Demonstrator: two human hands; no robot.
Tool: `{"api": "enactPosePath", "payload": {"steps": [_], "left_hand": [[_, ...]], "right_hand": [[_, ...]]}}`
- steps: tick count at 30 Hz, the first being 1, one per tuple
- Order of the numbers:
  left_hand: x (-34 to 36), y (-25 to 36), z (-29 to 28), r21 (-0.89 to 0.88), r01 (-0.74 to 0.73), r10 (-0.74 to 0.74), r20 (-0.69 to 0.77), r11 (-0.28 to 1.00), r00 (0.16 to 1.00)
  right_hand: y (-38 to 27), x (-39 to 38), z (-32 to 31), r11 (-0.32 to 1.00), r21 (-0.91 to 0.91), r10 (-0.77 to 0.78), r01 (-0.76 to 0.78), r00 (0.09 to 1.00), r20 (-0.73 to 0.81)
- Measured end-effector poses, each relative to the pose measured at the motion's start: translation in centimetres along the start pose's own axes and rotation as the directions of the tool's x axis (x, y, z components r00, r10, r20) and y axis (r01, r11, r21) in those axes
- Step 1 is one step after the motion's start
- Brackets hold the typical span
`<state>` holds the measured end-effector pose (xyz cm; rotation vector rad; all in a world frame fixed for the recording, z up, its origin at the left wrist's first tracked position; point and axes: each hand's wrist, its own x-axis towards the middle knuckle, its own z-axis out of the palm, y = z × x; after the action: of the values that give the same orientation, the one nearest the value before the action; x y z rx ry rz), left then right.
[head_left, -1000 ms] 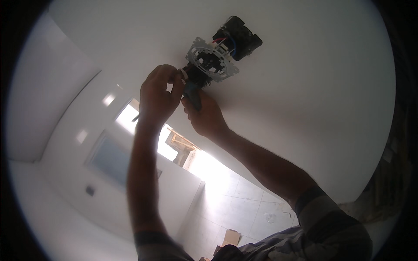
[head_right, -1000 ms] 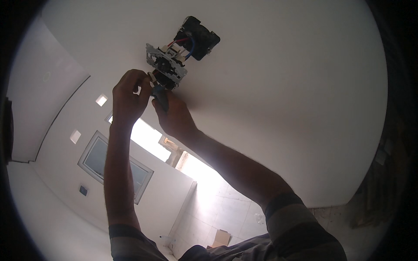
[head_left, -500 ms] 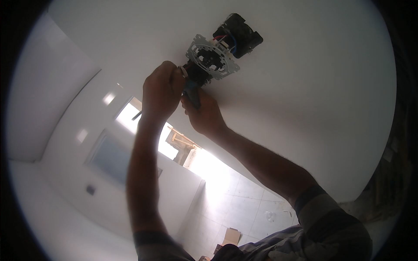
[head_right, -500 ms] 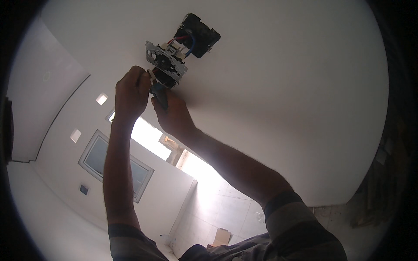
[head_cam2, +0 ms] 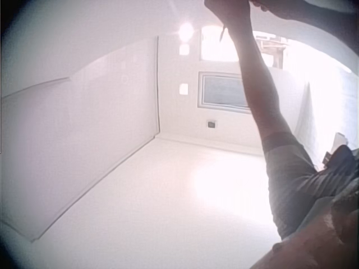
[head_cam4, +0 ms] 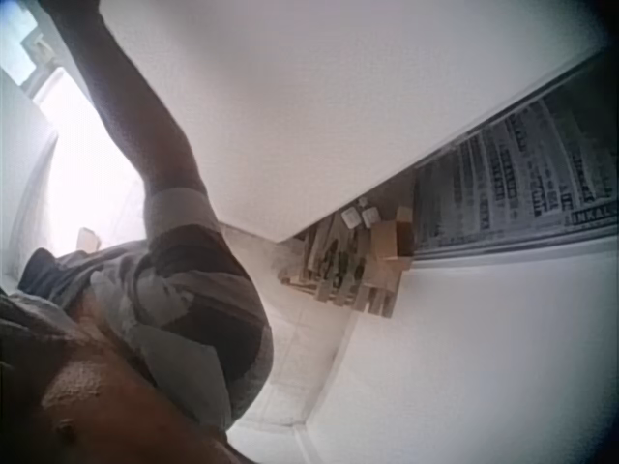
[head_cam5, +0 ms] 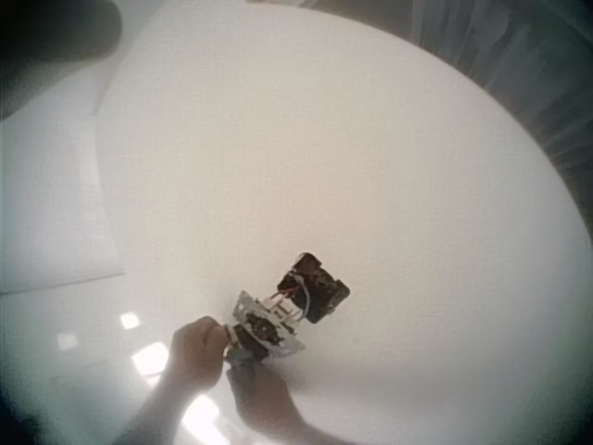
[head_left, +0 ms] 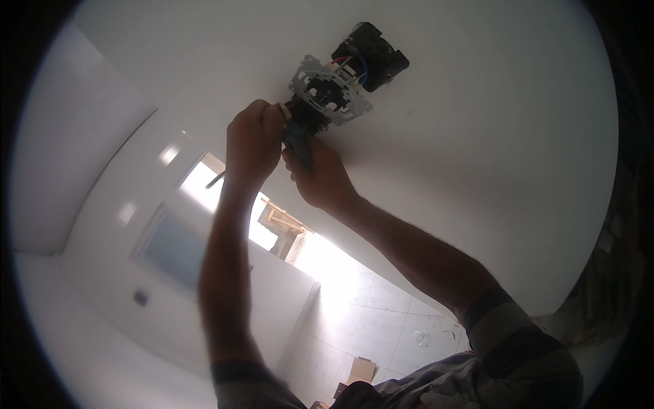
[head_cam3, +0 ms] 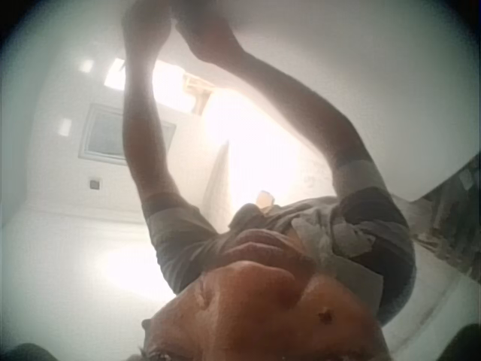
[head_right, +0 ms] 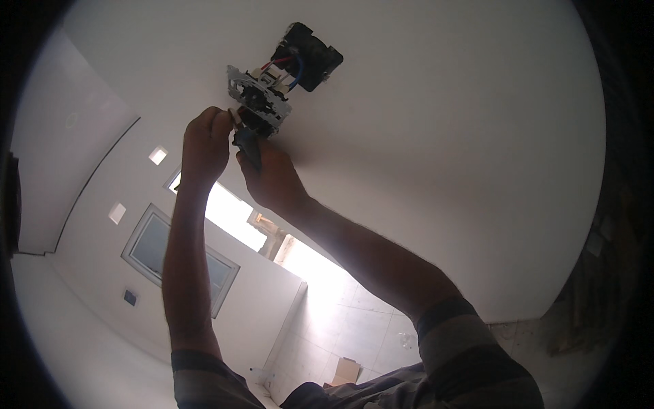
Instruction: The person strips and twists electrical wires, wraps them with electrical tape, and connects them to a wall-mounted electrical box using pliers and a screwdriver. The person secures the wires into the fixture and adjusts connections.
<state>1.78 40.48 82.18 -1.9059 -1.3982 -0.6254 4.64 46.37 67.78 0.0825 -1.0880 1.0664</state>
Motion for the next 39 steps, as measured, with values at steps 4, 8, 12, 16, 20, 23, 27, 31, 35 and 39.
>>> {"api": "enactPosePath", "payload": {"steps": [4,8,12,16,20,23,27,31,35,39], "left_hand": [[-1.7,1.4,0.7,-0.089,0.115,-0.123,-0.086,0.989,0.989],[-2.2,2.4,2.2,-0.252,0.154,-0.178,-0.077,0.955,0.981],[-1.6,2.3,3.9,-0.521,0.237,-0.333,-0.098,0.82,0.938],[-1.1,1.4,6.0,-0.643,0.167,-0.398,-0.233,0.748,0.887],[-1.5,0.8,7.0,-0.717,0.085,-0.398,-0.281,0.692,0.873],[-1.5,0.9,7.4,-0.769,0.036,-0.391,-0.283,0.638,0.876],[-1.5,0.6,7.5,-0.786,0.026,-0.394,-0.281,0.618,0.875],[-1.4,0.4,7.8,-0.759,0.018,-0.387,-0.312,0.651,0.868],[-1.7,1.0,7.5,-0.771,0.016,-0.383,-0.298,0.636,0.874],[-2.3,0.3,6.9,-0.773,-0.097,-0.362,-0.399,0.627,0.842]], "right_hand": [[-1.5,0.0,-1.9,0.988,-0.152,0.032,-0.023,0.998,0.063],[-2.2,0.4,-3.2,0.983,-0.163,0.109,-0.081,0.979,0.17],[-2.9,0.1,-3.8,0.982,-0.061,0.188,-0.179,0.963,0.195],[-2.6,0.3,-4.1,0.988,-0.066,0.147,-0.137,0.972,0.184],[-2.1,0.2,-4.2,0.99,-0.114,0.108,-0.088,0.977,0.182],[-1.7,0.4,-4.5,0.987,-0.156,0.06,-0.032,0.982,0.177],[-1.3,0.4,-4.3,0.99,-0.135,0.06,-0.038,0.986,0.158],[-1.3,0.5,-4.5,0.992,-0.125,0.049,-0.027,0.983,0.178],[-1.1,0.3,-4.6,0.992,-0.122,0.038,-0.016,0.984,0.176],[-1.3,0.1,-4.1,0.969,-0.133,-0.186,0.21,0.967,0.174]]}}
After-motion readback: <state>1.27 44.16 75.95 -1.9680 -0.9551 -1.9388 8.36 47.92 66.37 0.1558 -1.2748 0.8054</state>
